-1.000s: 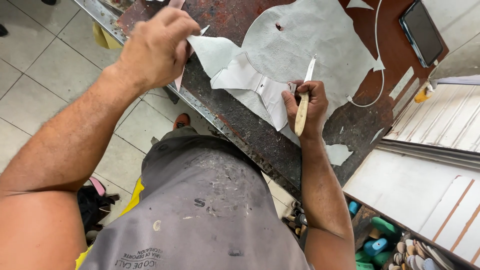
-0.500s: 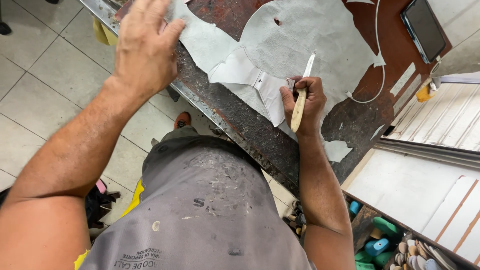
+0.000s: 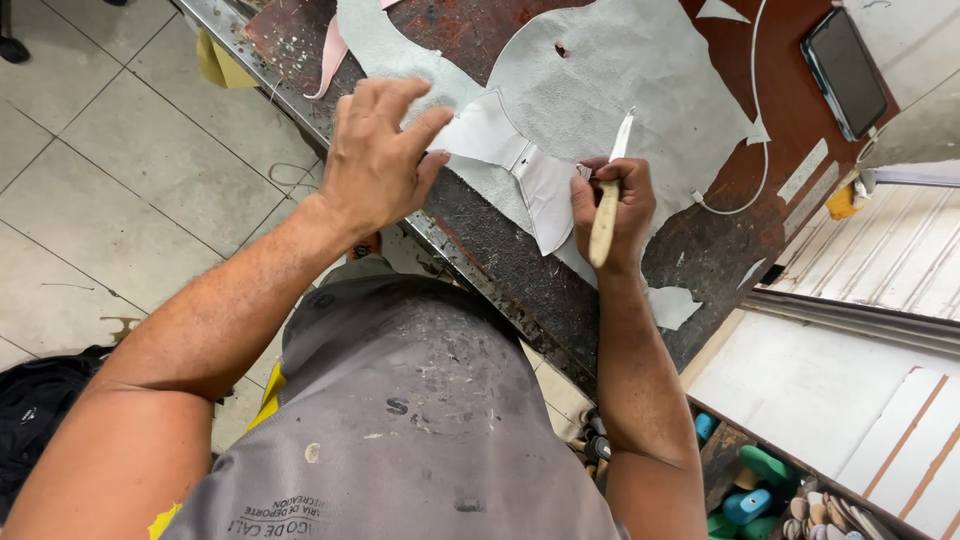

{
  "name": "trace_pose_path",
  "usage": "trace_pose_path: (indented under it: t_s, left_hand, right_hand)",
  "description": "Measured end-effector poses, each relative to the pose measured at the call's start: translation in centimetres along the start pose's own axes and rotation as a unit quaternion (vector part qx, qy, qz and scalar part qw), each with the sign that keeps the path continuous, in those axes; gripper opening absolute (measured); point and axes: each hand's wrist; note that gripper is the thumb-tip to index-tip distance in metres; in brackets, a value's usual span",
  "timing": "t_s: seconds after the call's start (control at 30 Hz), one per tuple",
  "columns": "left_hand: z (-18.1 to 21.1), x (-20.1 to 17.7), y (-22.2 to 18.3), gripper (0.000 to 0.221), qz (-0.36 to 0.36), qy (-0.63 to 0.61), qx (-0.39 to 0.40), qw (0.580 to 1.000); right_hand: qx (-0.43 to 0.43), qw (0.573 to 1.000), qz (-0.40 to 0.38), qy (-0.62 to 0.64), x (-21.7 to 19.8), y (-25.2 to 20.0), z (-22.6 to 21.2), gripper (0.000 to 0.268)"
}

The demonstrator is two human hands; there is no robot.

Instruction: Tracing a shoe pattern onto material and cutting it out with a precision knife

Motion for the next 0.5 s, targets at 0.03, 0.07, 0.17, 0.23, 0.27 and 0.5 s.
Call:
trace_pose_path:
  t_s: [0.03, 0.07, 0.17, 0.23, 0.27, 0.5]
  left_hand:
    - [0.7, 0.1, -0.2, 0.049, 0.001, -0.001, 0.000, 1.000]
    - [1.3, 0.2, -0.3, 0.034, 0.043, -0.059, -0.009, 0.997]
    - [5.0, -0.5, -0.3, 0.037, 0.019, -0.239, -0.086, 0.967]
    - [7.4, -1.7, 0.3, 0.053, -0.049, -0.355, -0.156, 0.920]
    - [8.1, -2.5, 0.8, 0.062, -0.106, -0.437, -0.202, 0.870]
    - [6.1, 0.6, 2.0, 0.047, -0.107, -0.535, -0.221, 0.808]
  right_hand:
    - [-0.001, 1.000, 0.000, -0.001, -0.2, 0.1, 0.2, 0.029]
    - [0.048, 0.996, 0.035, 0.071, -0.4, 0.1, 0.3, 0.031]
    - [0.123, 0.976, 0.117, 0.133, -0.8, 0.1, -1.1, 0.032]
    - [0.150, 0.968, 0.159, 0.123, -0.9, -0.5, -1.9, 0.032]
    - [0.143, 0.974, 0.143, 0.100, -0.7, -1.0, -2.1, 0.033]
    - [0.104, 0.984, 0.097, 0.108, 2.2, -4.9, -6.9, 0.034]
Point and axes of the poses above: each hand's wrist, its own y-axis towards the middle knuckle, its own x-axis out of the palm, z = x × y, and after that the axes turned 12 degrees about -y, right-handed
